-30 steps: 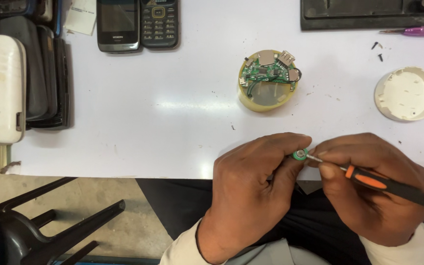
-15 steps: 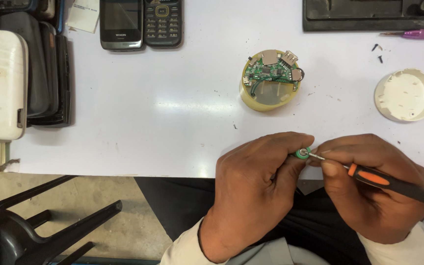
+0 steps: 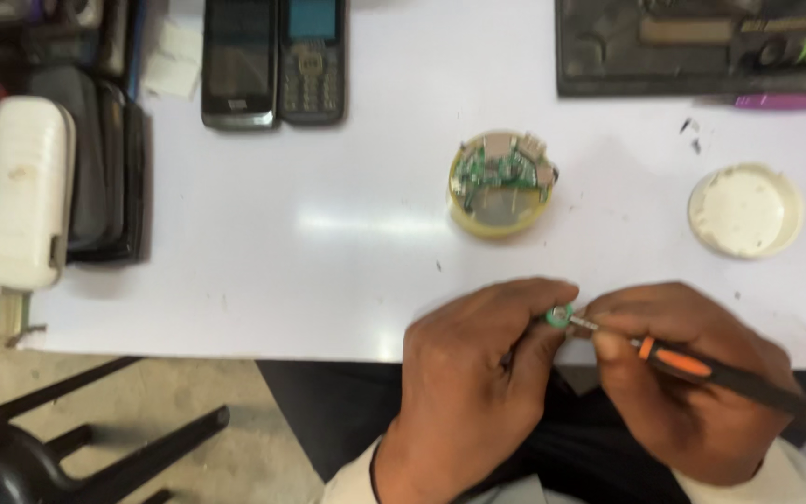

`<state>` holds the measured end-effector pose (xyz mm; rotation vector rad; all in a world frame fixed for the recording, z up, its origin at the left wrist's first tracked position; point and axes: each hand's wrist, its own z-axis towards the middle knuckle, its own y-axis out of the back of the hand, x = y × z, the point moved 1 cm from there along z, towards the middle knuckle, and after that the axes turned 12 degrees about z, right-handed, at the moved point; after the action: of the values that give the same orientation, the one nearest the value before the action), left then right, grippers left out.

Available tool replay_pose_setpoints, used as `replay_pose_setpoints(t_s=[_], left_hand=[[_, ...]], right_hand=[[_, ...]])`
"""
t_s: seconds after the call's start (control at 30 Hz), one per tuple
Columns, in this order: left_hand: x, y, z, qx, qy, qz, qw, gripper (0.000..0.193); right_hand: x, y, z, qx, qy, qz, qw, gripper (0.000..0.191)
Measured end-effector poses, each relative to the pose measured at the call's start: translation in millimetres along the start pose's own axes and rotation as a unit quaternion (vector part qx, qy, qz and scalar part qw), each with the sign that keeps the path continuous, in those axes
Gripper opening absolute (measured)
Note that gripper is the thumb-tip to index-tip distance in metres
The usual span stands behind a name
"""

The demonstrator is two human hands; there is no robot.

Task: The person removes the top cover of a small circular electronic device, then uses a screwdriver and tweezers to detach and clean a green cylindrical battery. The battery is reinserted into the device, and the cover is placed back on top.

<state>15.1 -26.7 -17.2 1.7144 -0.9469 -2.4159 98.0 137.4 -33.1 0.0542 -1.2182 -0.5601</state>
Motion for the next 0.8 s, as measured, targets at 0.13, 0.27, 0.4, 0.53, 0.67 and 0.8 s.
replay_pose_setpoints(t_s=[0.13, 0.27, 0.4, 0.53, 0.67, 0.8], left_hand=[[-1.5, -2.3, 0.5, 0.0, 0.014, -0.015, 1.0, 0.019], [0.0, -3.8, 0.7, -0.007, 0.013, -0.016, 1.0, 0.018], [-0.2, -4.3, 0.1, -0.006, 0.014, -0.01, 1.0, 0.018], [0.2, -2.7, 0.9, -0.006, 0.01, -0.015, 1.0, 0.019], [-0.3, -3.8, 0.5, -0.003, 0.014, -0.016, 1.0, 0.017], [-0.4, -2.5, 0.1, 0.0, 0.015, -0.02, 1.0, 0.018]], right_hand=[[-2.7, -1.7, -1.0, -0.024, -0.029, 0.009, 0.999, 0.01], [-4.1, -1.9, -1.3, -0.016, -0.016, 0.028, 0.999, 0.012], [-3.2, -4.3, -2.1, -0.035, -0.027, 0.002, 0.999, 0.011], [-2.5, -4.0, -0.2, -0.014, 0.005, 0.009, 1.0, 0.012], [-1.9, -4.4, -0.8, -0.032, -0.001, 0.021, 0.999, 0.01], [0.3, -4.5, -0.5, -0.016, -0.021, 0.01, 1.0, 0.012]])
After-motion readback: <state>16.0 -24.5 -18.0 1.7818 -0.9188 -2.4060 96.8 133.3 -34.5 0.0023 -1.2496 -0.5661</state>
